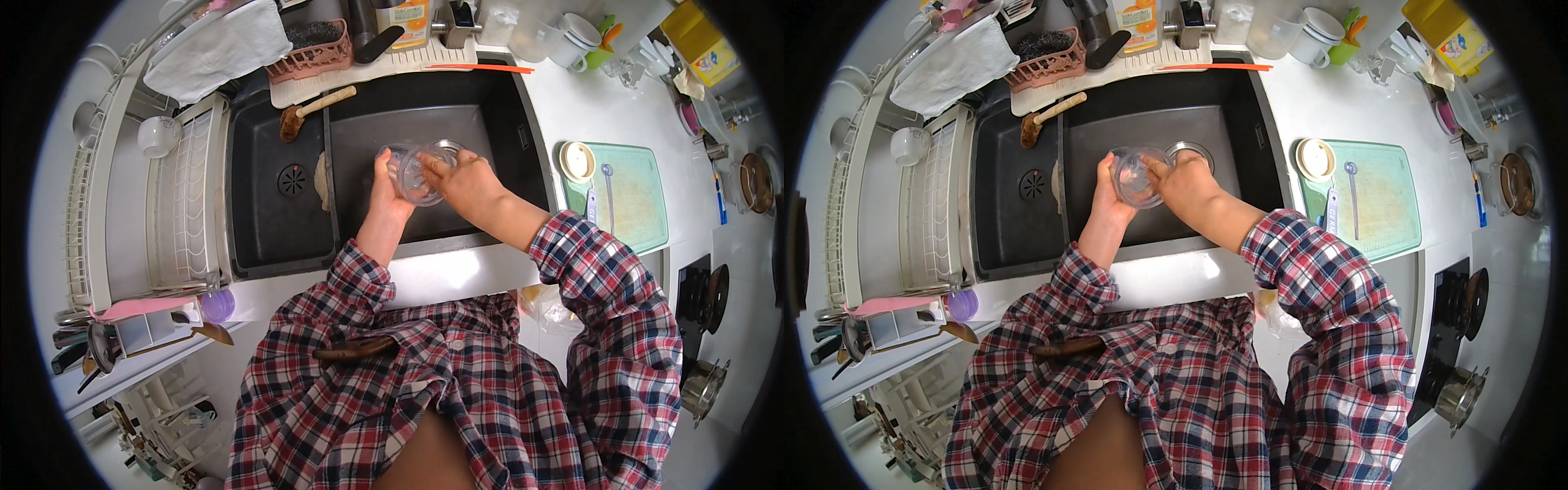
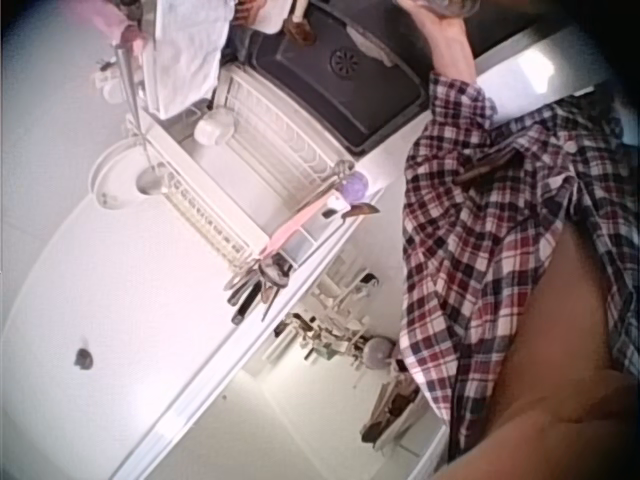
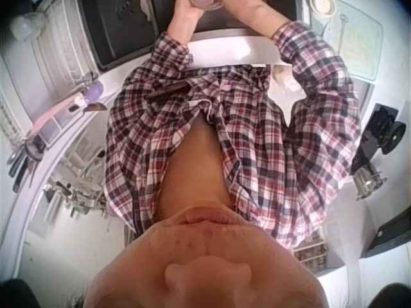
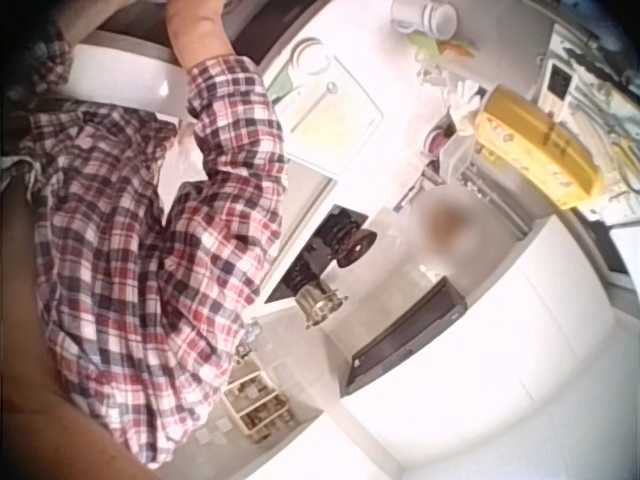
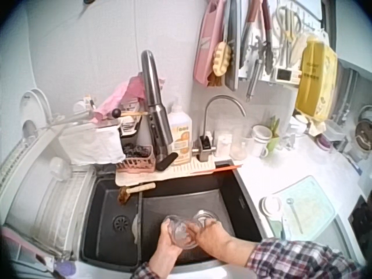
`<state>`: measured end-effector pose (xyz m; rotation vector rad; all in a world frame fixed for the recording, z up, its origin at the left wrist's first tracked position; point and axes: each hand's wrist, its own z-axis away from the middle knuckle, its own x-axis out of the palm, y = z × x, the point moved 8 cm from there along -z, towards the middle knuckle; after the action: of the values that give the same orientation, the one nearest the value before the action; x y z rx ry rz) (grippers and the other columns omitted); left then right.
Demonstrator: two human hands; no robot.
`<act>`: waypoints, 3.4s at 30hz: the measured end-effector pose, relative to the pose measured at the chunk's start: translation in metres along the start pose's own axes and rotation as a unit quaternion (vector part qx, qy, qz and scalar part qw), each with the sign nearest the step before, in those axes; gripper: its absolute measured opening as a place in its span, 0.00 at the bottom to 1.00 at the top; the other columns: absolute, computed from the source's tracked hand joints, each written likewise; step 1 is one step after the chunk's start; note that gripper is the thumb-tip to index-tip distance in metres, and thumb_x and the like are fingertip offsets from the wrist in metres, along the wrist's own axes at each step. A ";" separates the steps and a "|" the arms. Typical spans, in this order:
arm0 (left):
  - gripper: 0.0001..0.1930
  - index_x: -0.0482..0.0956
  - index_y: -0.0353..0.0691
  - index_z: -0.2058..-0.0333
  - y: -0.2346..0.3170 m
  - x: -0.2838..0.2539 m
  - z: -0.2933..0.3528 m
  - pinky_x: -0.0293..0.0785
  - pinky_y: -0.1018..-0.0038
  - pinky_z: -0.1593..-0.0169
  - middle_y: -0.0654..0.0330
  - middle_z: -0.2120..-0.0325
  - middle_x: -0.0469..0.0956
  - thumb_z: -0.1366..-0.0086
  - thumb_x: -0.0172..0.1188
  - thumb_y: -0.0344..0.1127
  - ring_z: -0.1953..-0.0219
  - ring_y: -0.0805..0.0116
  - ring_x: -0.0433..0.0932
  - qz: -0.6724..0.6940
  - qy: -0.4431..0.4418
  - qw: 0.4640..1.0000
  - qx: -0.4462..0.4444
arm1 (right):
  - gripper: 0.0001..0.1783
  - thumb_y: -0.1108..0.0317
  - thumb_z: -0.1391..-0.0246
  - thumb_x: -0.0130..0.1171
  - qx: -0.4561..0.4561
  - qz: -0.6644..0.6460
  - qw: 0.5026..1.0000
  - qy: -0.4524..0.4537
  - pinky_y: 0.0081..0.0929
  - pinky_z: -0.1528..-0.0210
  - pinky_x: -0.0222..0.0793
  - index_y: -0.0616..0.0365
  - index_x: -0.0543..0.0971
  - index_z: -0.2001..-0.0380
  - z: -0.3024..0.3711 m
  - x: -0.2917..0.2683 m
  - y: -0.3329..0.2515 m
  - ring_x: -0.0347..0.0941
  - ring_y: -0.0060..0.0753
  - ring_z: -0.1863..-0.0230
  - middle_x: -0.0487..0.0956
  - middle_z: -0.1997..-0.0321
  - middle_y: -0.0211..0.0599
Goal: The person organizes items on a table, including placing small oranges into a tray and moving a yellow box. They then walk to the kitchen sink, fill a plastic tumbler with water, and scrub the inside of the tumbler with a brush before rinsing it.
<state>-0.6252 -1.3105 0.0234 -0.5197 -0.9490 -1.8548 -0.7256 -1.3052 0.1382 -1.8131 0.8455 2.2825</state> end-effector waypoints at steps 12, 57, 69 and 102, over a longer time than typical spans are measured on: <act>0.27 0.68 0.37 0.52 0.008 0.009 0.007 0.77 0.52 0.53 0.49 0.58 0.73 0.39 0.56 0.54 0.59 0.52 0.76 0.016 -0.007 1.000 0.009 | 0.38 0.83 0.57 0.51 0.134 -0.504 0.853 -0.033 0.36 0.50 0.73 0.61 0.62 0.37 -0.014 0.017 -0.031 0.76 0.50 0.52 0.65 0.36 0.50; 0.26 0.71 0.39 0.54 0.008 0.013 -0.001 0.74 0.51 0.51 0.49 0.58 0.75 0.37 0.53 0.57 0.58 0.52 0.76 0.023 0.008 1.000 -0.018 | 0.38 0.77 0.52 0.51 0.046 -0.429 0.897 -0.093 0.35 0.60 0.76 0.39 0.62 0.36 -0.012 0.007 -0.007 0.79 0.43 0.56 0.65 0.33 0.33; 0.25 0.71 0.42 0.54 0.014 0.000 -0.019 0.76 0.56 0.59 0.55 0.61 0.77 0.39 0.58 0.56 0.61 0.58 0.77 -0.009 -0.002 1.000 -0.004 | 0.31 0.72 0.48 0.52 0.063 -0.222 0.972 -0.049 0.31 0.58 0.76 0.48 0.66 0.38 -0.020 0.016 0.006 0.80 0.39 0.57 0.59 0.29 0.30; 0.34 0.63 0.39 0.43 0.031 0.027 0.021 0.66 0.53 0.41 0.47 0.51 0.73 0.34 0.46 0.63 0.45 0.55 0.71 -0.044 0.042 0.997 0.045 | 0.18 0.71 0.50 0.55 0.074 -0.287 0.941 0.162 0.31 0.69 0.76 0.49 0.78 0.53 -0.014 -0.009 0.019 0.80 0.39 0.66 0.78 0.49 0.33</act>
<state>-0.6113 -1.3162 0.0669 -0.3474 -1.0082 -1.8872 -0.7185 -1.3261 0.1517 -2.0517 0.4182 1.5511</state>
